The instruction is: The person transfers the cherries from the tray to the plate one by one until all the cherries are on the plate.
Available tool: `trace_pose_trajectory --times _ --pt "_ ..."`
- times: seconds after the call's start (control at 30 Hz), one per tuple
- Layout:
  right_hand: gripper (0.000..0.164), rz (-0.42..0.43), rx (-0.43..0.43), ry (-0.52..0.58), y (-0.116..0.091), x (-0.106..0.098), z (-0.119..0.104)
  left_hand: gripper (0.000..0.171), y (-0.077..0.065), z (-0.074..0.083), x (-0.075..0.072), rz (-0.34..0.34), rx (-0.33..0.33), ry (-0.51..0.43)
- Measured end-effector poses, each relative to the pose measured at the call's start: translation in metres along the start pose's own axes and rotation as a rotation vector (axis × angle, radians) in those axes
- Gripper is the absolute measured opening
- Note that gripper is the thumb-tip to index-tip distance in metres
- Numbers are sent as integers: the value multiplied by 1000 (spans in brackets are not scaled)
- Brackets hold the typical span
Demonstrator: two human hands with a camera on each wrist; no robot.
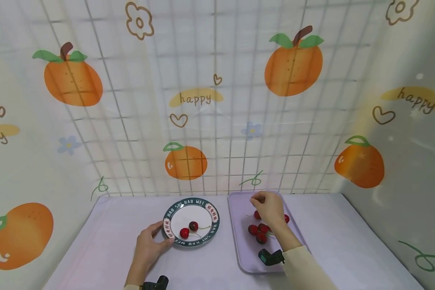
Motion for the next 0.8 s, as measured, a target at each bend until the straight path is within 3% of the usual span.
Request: trace_pose_trajectory --times 0.8 --pt "16 55 86 -116 -5 -70 68 77 1 -5 3 -15 -18 -2"
Point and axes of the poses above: each hand's wrist, its own y-axis towards the middle knuckle, its own x-axis out of the palm, z = x × y, the point moved 8 cm from there along y, towards the middle knuckle, and after that the axes turned 15 degrees about y, right-handed, at the moved point
